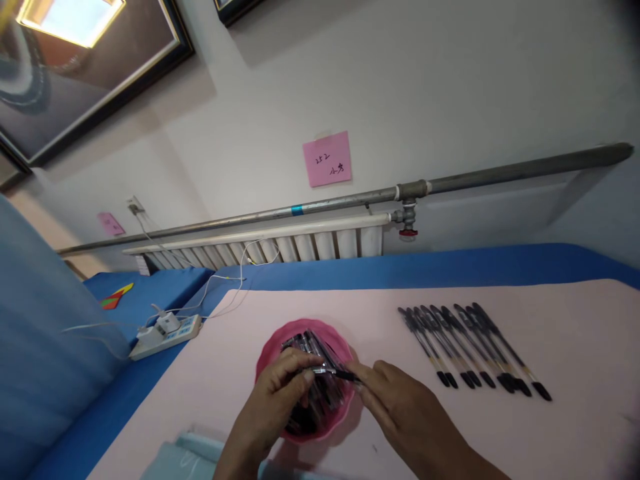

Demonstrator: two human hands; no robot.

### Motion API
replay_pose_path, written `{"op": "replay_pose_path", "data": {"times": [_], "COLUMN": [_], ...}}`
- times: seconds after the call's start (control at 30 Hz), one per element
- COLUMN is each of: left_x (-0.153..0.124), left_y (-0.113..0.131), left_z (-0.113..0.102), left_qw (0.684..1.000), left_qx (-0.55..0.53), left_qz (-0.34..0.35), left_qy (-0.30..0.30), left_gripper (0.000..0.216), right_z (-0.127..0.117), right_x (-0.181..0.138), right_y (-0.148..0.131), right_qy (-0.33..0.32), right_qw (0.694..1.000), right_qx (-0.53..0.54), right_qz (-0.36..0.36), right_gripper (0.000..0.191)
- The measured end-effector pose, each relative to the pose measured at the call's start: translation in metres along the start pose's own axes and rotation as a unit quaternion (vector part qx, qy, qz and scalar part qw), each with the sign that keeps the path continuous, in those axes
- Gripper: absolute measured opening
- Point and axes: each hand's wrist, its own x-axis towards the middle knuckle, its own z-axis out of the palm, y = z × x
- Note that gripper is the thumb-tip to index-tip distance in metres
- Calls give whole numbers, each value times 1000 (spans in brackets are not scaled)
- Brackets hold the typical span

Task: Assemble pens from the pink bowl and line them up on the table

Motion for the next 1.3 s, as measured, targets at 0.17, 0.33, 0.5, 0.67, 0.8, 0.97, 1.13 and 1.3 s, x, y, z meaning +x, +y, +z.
{"op": "replay_pose_path", "data": {"times": [0.17, 0.33, 0.5, 0.67, 0.8, 0.97, 1.13, 1.3], "left_x": [1, 7, 8, 9, 11, 9, 6, 6], "left_y": [-4, -16, -17, -11, -15, -18, -16, -13], "left_z": [6, 19, 24, 20, 21, 32, 37, 35], "left_qw": [1000, 996, 996, 991, 993, 995, 992, 992], "left_qx": [-1, -68, -77, -79, -62, -26, -16, 0], "left_qz": [-23, -48, -52, -45, -76, -66, -65, -63], "left_qy": [-11, -13, -12, 94, 72, 67, 103, 111], "left_gripper": [20, 25, 31, 50, 48, 41, 42, 44], "right_z": [5, 6, 7, 0, -14, -18, -15, -20], "right_x": [-1, -3, -7, 5, 17, 17, 12, 10], "right_y": [1, -7, -14, 10, 49, 60, 45, 47], "right_qy": [23, 44, 55, 96, 94, 72, 27, 11], "right_qw": [989, 994, 996, 995, 977, 964, 952, 940], "right_qx": [-114, -50, 24, -8, -146, -206, -263, -293], "right_qz": [-95, -89, -61, 18, 126, 154, 152, 174], "right_gripper": [26, 32, 34, 24, 36, 43, 40, 39]}}
